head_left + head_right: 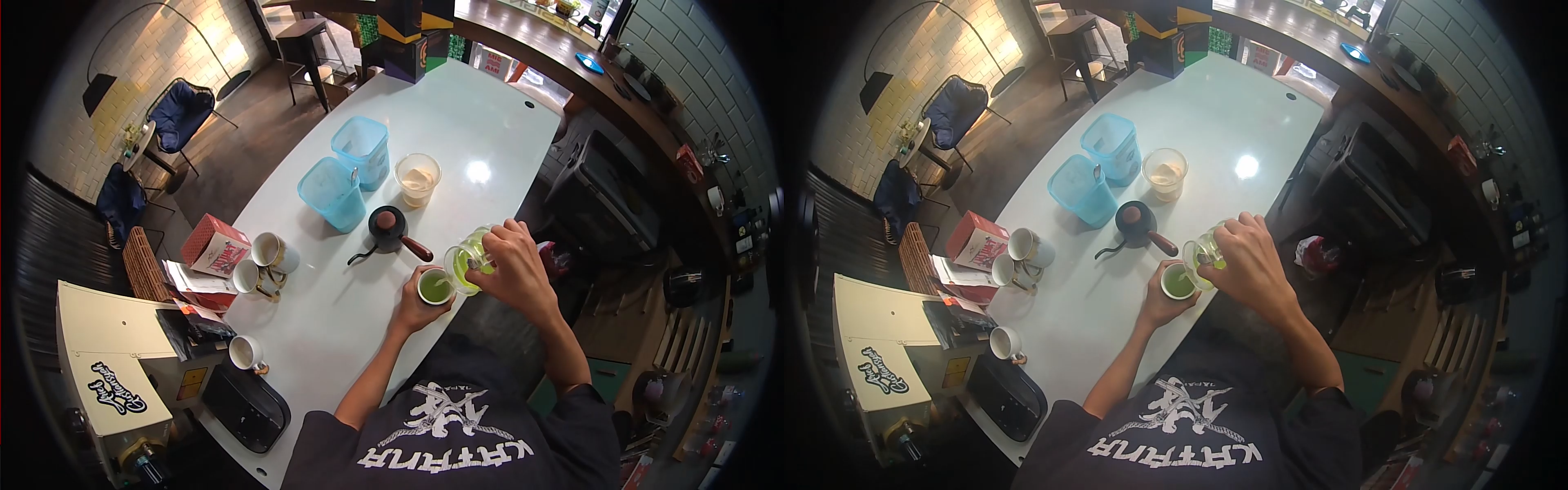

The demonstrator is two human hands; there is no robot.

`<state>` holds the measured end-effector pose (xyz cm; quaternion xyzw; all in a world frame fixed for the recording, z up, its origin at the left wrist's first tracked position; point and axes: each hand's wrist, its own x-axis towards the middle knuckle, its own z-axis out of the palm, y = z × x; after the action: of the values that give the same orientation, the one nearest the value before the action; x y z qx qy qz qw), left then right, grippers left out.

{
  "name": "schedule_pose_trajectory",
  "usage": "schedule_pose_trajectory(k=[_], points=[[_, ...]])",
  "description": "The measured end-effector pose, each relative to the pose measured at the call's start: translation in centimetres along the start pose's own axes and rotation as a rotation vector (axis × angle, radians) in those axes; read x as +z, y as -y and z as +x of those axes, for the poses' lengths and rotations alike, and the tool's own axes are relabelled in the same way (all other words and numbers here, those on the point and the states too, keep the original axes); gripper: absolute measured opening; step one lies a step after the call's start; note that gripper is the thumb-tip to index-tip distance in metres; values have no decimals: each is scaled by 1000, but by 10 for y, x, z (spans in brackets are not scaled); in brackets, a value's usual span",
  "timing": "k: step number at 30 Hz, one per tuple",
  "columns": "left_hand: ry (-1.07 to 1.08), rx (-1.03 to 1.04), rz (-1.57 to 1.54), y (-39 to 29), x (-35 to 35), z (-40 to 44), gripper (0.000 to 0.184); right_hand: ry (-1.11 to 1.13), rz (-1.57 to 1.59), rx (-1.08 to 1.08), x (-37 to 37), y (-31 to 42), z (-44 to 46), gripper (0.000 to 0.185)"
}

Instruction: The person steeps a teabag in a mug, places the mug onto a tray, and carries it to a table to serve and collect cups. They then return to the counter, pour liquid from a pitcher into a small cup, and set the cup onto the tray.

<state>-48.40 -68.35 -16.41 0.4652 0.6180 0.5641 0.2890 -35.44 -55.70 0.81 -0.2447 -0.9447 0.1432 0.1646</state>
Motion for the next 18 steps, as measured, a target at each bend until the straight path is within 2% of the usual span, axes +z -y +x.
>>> schedule_pose_trajectory(k=[10, 13, 18], points=[[-10, 7, -10, 3, 2, 1, 56, 32, 14, 23, 4, -3, -1, 30], [-24, 27, -6, 3, 0, 0, 54, -64, 43, -17, 13, -7, -2, 30], [-27, 33, -7, 2, 2, 0, 55, -41, 52, -14, 18, -10, -3, 30]])
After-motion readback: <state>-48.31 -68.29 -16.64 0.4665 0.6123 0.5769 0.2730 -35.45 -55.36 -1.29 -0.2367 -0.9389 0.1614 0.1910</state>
